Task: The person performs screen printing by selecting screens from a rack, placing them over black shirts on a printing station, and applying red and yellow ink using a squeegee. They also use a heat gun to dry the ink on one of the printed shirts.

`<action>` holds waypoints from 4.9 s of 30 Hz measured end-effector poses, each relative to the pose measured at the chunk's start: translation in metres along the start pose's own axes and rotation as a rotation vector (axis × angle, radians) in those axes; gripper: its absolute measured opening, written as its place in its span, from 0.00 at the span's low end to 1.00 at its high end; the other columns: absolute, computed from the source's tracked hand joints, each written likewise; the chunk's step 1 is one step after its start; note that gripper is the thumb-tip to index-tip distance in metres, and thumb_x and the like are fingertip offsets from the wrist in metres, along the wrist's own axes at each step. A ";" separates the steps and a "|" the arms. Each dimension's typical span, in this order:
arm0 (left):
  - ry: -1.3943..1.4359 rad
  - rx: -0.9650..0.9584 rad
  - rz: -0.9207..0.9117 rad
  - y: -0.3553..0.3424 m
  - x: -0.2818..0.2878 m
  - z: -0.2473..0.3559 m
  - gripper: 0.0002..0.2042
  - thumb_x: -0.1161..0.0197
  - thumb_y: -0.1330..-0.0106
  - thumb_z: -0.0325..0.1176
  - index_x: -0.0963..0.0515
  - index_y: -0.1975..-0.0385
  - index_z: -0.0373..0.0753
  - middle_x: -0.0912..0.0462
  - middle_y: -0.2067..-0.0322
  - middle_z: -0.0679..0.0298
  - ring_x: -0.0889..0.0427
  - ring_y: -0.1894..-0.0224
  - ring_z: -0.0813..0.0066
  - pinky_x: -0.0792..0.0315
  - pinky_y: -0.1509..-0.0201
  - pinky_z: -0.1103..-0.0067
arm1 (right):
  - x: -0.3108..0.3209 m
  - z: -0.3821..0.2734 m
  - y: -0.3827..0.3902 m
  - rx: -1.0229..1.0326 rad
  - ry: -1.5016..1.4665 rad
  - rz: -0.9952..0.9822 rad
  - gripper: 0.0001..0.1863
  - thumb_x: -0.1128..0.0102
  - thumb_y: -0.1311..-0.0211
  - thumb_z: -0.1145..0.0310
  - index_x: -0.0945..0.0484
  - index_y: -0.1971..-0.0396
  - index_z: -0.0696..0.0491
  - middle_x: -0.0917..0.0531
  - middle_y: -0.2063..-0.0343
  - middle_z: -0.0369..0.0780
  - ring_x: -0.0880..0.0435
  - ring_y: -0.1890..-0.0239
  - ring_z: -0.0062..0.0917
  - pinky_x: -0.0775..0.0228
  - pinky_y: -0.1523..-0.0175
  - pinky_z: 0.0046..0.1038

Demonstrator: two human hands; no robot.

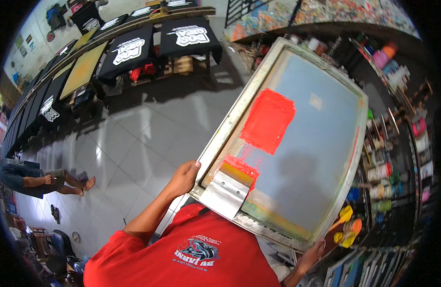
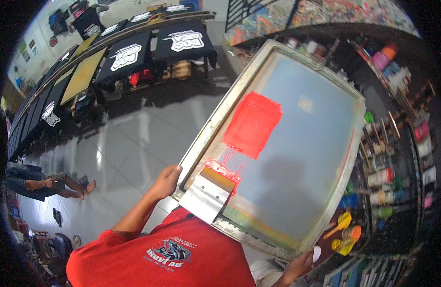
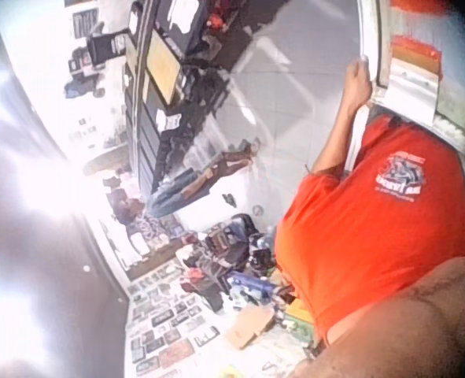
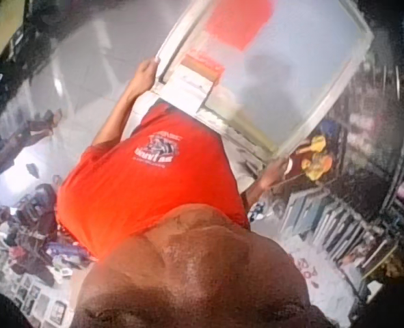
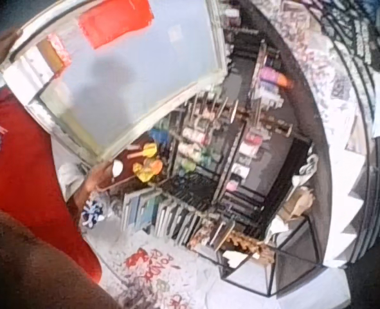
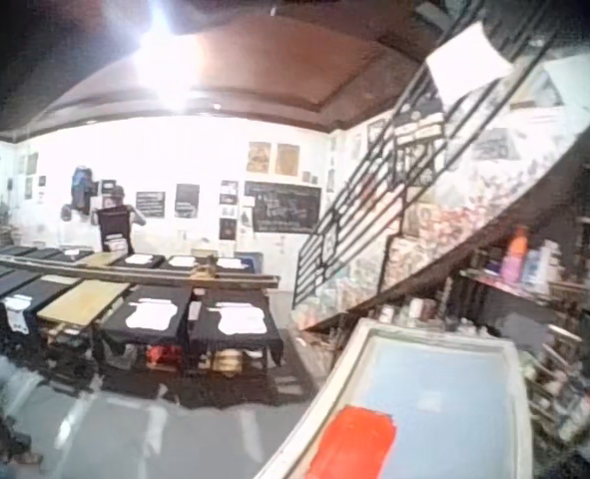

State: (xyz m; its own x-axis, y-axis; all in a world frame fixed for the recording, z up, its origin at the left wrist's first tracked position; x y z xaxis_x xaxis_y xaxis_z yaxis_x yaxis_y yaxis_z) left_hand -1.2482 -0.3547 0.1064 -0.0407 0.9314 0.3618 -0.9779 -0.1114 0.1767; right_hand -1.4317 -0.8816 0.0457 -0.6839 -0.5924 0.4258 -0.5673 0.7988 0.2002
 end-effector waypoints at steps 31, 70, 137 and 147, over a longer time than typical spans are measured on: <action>0.174 -0.022 0.625 0.099 -0.028 -0.130 0.24 0.54 0.27 0.48 0.24 0.68 0.27 0.25 0.78 0.66 0.32 0.75 0.79 0.35 0.71 0.77 | -0.237 -0.033 -0.153 0.638 -0.193 -0.691 0.23 0.59 0.28 0.58 0.25 0.64 0.66 0.22 0.72 0.45 0.25 0.68 0.30 0.34 0.59 0.33; 0.180 -0.095 0.728 -0.053 0.032 -0.176 0.22 0.53 0.29 0.44 0.30 0.80 0.30 0.31 0.84 0.63 0.35 0.80 0.77 0.38 0.74 0.73 | -0.396 -0.089 -0.174 0.701 -0.234 -0.626 0.23 0.58 0.28 0.59 0.24 0.56 0.66 0.18 0.62 0.48 0.21 0.58 0.35 0.33 0.50 0.32; 0.162 0.028 0.588 -0.018 0.064 -0.120 0.20 0.53 0.29 0.42 0.30 0.71 0.26 0.25 0.69 0.35 0.26 0.63 0.37 0.34 0.58 0.60 | -0.413 -0.344 0.247 1.802 0.272 -0.801 0.08 0.37 0.51 0.67 0.22 0.68 0.49 0.19 0.73 0.43 0.19 0.68 0.41 0.26 0.65 0.41; 0.123 0.052 0.575 -0.014 0.068 -0.110 0.19 0.54 0.28 0.40 0.34 0.74 0.27 0.28 0.74 0.38 0.27 0.69 0.41 0.35 0.62 0.61 | -0.562 -0.425 0.239 1.901 0.481 -0.703 0.09 0.38 0.52 0.69 0.22 0.68 0.49 0.18 0.69 0.44 0.19 0.63 0.42 0.26 0.60 0.42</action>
State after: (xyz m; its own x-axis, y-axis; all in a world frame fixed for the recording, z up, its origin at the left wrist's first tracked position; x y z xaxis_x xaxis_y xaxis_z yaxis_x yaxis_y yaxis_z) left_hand -1.2598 -0.2518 0.0280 -0.5881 0.7492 0.3045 -0.7803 -0.6247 0.0298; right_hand -0.9875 -0.3134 0.2293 -0.2220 -0.3600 0.9061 -0.4946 -0.7593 -0.4229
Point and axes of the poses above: each hand's wrist, its own y-axis away from the middle knuckle, its own x-axis out of the back of the hand, z = x × y, the point moved 8 cm from there along -y, towards the middle knuckle
